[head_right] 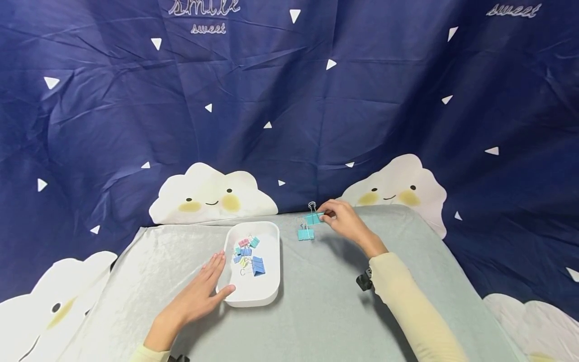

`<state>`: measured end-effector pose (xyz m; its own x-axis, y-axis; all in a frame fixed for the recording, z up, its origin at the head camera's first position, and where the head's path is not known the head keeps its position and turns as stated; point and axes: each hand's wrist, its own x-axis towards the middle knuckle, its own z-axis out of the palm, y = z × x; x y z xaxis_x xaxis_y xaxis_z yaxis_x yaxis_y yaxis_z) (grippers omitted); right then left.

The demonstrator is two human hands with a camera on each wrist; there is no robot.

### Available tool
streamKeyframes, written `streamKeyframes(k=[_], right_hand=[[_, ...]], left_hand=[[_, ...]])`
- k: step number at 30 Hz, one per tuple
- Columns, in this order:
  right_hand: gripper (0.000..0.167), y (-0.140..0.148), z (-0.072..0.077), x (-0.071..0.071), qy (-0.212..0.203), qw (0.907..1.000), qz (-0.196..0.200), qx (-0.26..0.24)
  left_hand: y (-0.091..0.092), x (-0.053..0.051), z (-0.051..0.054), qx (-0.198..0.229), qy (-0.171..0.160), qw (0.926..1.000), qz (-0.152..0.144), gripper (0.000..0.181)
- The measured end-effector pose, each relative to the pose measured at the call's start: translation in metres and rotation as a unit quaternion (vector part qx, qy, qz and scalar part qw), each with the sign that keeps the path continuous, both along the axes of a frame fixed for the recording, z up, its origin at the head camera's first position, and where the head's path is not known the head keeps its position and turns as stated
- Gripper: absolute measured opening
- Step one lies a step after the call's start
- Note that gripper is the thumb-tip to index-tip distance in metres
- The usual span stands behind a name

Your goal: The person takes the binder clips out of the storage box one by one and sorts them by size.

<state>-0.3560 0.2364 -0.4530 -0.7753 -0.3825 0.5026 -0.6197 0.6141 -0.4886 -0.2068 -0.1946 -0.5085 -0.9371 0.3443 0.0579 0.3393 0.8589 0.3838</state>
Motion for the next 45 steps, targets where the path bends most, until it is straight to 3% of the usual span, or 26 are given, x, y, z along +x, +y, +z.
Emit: streamKeyframes(k=[9, 23, 34, 45], right_hand=[[0.018, 0.011, -0.016, -0.006, -0.037, 0.9986, -0.037, -0.002], [0.018, 0.019, -0.043, -0.013, -0.090, 0.9921, -0.088, 0.009], [0.016, 0.026, -0.065, -0.016, -0.097, 0.9903, -0.100, 0.002], [0.020, 0.026, -0.084, -0.021, -0.118, 0.9837, -0.124, 0.055]], left_hand=[[-0.002, -0.001, -0.002, -0.003, -0.002, 1.0000, 0.000, 0.093], [-0.002, 0.001, -0.002, -0.008, 0.023, 0.9997, -0.003, 0.094], [-0.002, 0.001, -0.004, -0.013, 0.024, 0.9996, -0.005, 0.093], [-0.001, 0.000, -0.002, -0.004, 0.009, 0.9999, -0.005, 0.093]])
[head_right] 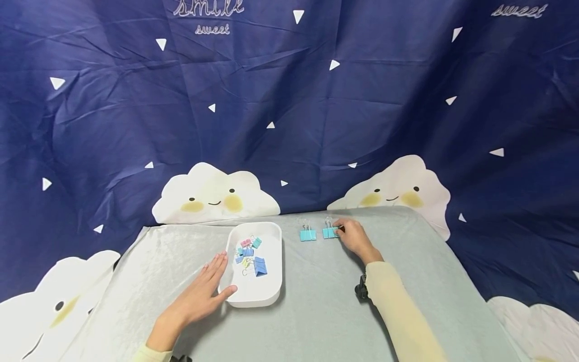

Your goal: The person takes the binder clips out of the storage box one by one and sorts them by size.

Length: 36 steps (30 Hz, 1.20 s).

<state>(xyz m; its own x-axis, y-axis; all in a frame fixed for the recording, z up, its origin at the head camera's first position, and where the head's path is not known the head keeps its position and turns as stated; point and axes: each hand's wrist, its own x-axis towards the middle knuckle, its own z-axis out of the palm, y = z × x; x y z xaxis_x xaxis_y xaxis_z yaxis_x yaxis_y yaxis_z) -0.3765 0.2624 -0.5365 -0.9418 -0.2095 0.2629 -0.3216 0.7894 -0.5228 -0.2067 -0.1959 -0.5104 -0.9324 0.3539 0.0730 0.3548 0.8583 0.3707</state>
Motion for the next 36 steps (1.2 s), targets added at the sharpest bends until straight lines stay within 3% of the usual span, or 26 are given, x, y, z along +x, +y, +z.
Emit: streamKeyframes(k=[13, 36], right_hand=[[0.019, -0.0044, -0.0033, -0.0022, 0.008, 0.9997, -0.011, 0.020], [0.023, -0.0010, -0.0055, 0.0014, -0.005, 0.9997, -0.023, -0.005]], left_hand=[[0.0012, -0.0002, 0.0021, 0.004, -0.002, 1.0000, 0.002, 0.094], [0.0001, -0.0001, 0.0018, 0.002, -0.004, 1.0000, 0.001, 0.094]])
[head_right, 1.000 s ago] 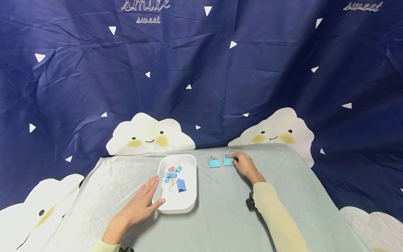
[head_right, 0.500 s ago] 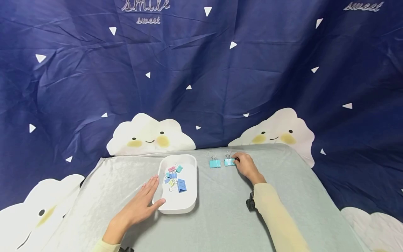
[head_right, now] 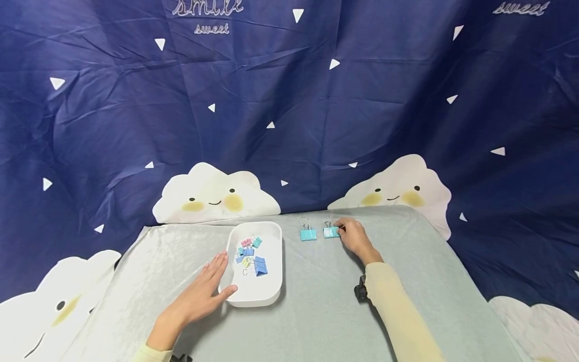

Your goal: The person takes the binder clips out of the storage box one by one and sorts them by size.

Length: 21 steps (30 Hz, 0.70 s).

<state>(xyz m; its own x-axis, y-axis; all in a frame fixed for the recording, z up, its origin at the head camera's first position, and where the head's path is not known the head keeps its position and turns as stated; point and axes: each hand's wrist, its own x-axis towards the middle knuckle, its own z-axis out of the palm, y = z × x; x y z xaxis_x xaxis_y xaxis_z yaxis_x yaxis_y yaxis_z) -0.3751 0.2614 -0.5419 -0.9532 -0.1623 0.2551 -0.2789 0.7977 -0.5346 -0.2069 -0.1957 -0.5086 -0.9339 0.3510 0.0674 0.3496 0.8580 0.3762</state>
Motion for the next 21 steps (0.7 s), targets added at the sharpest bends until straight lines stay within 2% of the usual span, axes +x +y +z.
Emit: streamKeyframes(k=[13, 21], right_hand=[[0.027, 0.0021, 0.0005, -0.0010, -0.011, 0.9998, 0.009, -0.012], [0.033, 0.0032, 0.0097, 0.0004, -0.017, 0.9995, 0.021, -0.018]], left_hand=[[-0.0001, -0.0001, -0.0004, 0.001, 0.001, 1.0000, -0.003, 0.094], [-0.0001, -0.0003, 0.0005, 0.000, 0.002, 1.0000, -0.006, 0.094]])
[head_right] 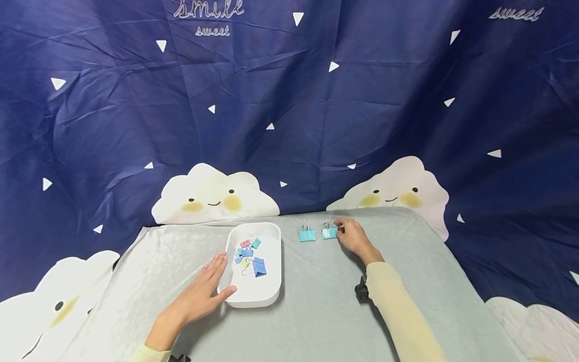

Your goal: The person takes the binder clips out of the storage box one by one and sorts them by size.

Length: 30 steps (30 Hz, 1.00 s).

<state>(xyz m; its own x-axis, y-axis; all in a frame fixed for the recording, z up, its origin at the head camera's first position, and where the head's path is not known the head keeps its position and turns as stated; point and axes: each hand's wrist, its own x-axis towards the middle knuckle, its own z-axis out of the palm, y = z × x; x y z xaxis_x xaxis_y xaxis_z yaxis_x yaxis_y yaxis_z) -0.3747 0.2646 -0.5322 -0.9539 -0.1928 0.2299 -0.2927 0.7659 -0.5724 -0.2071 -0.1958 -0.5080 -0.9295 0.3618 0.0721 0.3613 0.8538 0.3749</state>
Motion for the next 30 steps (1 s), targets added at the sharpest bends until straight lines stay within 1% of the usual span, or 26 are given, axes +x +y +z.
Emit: streamKeyframes(k=[5, 10, 14, 20, 25, 30], right_hand=[[0.032, -0.002, 0.012, 0.001, 0.023, 0.9997, 0.004, -0.003], [0.030, -0.013, 0.032, 0.000, 0.054, 0.9983, 0.023, 0.001], [0.027, -0.029, 0.050, 0.004, 0.076, 0.9955, 0.056, 0.001], [0.028, -0.057, 0.074, 0.013, 0.093, 0.9898, 0.108, 0.012], [0.025, -0.083, 0.089, 0.024, 0.101, 0.9844, 0.143, 0.018], [0.024, -0.110, 0.099, 0.037, 0.116, 0.9729, 0.196, 0.039]], left_hand=[[-0.001, 0.000, -0.001, -0.004, 0.000, 1.0000, -0.001, 0.094], [-0.001, 0.000, -0.001, -0.003, 0.001, 1.0000, 0.000, 0.094], [0.000, 0.000, 0.000, -0.002, -0.001, 1.0000, 0.001, 0.094], [0.001, -0.001, 0.000, -0.002, 0.000, 1.0000, 0.002, 0.094], [0.001, -0.001, 0.000, -0.001, 0.000, 1.0000, 0.001, 0.095], [0.001, 0.000, -0.001, 0.001, 0.000, 1.0000, 0.002, 0.095]])
